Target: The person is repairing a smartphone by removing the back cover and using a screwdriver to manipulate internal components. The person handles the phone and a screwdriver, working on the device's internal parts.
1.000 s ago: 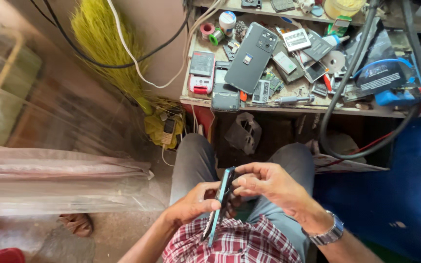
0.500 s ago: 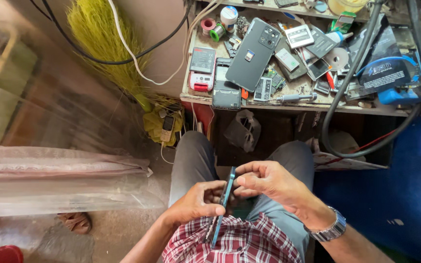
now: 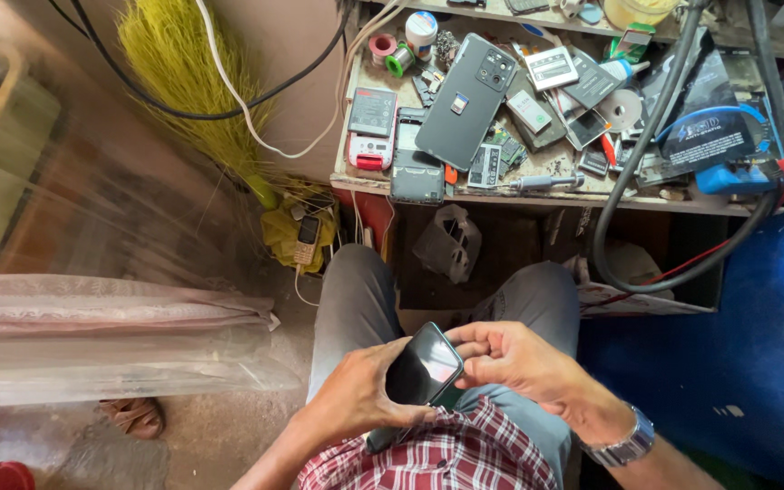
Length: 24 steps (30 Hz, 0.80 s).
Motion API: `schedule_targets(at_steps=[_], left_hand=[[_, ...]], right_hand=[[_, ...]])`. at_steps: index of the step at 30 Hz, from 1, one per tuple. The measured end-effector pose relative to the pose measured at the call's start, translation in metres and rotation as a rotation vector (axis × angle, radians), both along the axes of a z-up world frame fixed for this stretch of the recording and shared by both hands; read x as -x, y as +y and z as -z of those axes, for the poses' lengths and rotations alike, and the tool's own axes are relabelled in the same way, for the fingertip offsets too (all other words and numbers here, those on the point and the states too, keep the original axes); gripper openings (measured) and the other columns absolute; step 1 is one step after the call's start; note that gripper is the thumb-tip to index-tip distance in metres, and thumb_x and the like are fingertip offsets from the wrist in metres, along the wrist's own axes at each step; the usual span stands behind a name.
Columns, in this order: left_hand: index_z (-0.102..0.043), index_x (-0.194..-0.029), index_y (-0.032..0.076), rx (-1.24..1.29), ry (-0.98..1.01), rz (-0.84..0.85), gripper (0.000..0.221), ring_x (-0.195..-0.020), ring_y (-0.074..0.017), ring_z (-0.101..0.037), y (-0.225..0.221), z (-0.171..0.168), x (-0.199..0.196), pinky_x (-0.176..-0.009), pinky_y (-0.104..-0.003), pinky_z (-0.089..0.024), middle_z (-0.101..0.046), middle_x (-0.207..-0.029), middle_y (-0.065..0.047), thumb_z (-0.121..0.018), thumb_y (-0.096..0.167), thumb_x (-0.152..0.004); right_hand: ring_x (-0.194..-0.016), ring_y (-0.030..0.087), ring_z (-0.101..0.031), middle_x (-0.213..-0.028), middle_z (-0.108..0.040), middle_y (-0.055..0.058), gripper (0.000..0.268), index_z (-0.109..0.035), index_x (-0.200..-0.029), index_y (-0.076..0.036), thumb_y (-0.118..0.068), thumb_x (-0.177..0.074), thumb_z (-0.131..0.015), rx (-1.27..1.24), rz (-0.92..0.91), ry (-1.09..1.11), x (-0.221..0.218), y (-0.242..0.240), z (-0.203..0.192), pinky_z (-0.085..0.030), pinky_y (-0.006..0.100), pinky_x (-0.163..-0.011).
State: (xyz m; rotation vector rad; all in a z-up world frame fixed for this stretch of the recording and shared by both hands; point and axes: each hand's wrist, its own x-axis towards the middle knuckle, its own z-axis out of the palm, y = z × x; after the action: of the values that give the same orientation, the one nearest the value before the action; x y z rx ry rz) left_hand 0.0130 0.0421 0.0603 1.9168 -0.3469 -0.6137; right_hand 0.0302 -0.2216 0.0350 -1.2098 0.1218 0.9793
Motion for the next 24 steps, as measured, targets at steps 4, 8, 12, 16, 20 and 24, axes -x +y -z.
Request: schedule_targets(at_steps=[4,8,12,16,20,24], left_hand=[[-0.055,-0.137,0.000,-0.109,-0.009,-0.016,0.094,-0.109,-0.0316,-0.071,-0.002,-0.002,0.004,-0.094,-0.037,-0.054,-0.072,-0.116,-0.019,-0.091,0.042,-0.061],[-0.056,-0.138,0.000,-0.141,0.003,-0.025,0.095,-0.110,-0.0323,-0.071,-0.003,0.004,0.009,-0.094,-0.037,-0.055,-0.073,-0.116,-0.021,-0.088,0.046,-0.062],[-0.049,-0.138,-0.009,-0.191,-0.177,-0.018,0.104,-0.110,-0.0385,-0.068,-0.004,0.017,0.015,-0.094,-0.041,-0.053,-0.068,-0.118,-0.028,-0.093,0.047,-0.062],[-0.049,-0.140,-0.008,-0.241,-0.214,0.057,0.104,-0.107,-0.0387,-0.068,0.000,0.029,0.023,-0.093,-0.043,-0.054,-0.067,-0.118,-0.028,-0.092,0.050,-0.065],[-0.048,-0.138,-0.011,-0.219,-0.345,0.123,0.103,-0.101,-0.0393,-0.069,0.003,0.037,0.028,-0.087,-0.045,-0.055,-0.068,-0.117,-0.027,-0.091,0.048,-0.066],[-0.049,-0.138,-0.010,-0.241,-0.376,0.156,0.100,-0.093,-0.0406,-0.068,0.005,0.043,0.033,-0.081,-0.047,-0.054,-0.068,-0.106,-0.024,-0.091,0.048,-0.067]], right_hand=[[-0.095,0.015,-0.072,-0.111,-0.075,0.012,0.050,-0.060,-0.136,0.006,0.000,-0.088,-0.069,0.018,0.045,0.010,0.007,-0.001,0.002,-0.059,0.030,-0.088],[-0.092,0.013,-0.069,-0.113,-0.075,0.010,0.048,-0.062,-0.137,0.006,0.001,-0.090,-0.066,0.075,0.099,-0.045,0.018,0.004,0.004,-0.058,0.030,-0.087],[-0.095,0.011,-0.070,-0.118,-0.075,0.008,0.048,-0.061,-0.138,0.004,0.002,-0.091,-0.058,0.138,0.133,-0.113,0.028,0.009,0.005,-0.058,0.028,-0.088],[-0.095,0.012,-0.070,-0.115,-0.075,0.011,0.051,-0.058,-0.141,0.003,0.006,-0.090,-0.055,0.127,0.026,-0.129,0.033,0.001,0.005,-0.057,0.025,-0.085],[-0.096,0.013,-0.072,-0.113,-0.075,0.013,0.055,-0.056,-0.143,0.002,0.007,-0.089,-0.054,0.104,0.027,-0.077,0.043,0.002,0.011,-0.057,0.025,-0.085],[-0.096,0.016,-0.074,-0.113,-0.075,0.013,0.055,-0.053,-0.144,0.002,0.005,-0.090,-0.054,0.076,0.057,-0.028,0.055,0.001,0.017,-0.060,0.027,-0.090]])
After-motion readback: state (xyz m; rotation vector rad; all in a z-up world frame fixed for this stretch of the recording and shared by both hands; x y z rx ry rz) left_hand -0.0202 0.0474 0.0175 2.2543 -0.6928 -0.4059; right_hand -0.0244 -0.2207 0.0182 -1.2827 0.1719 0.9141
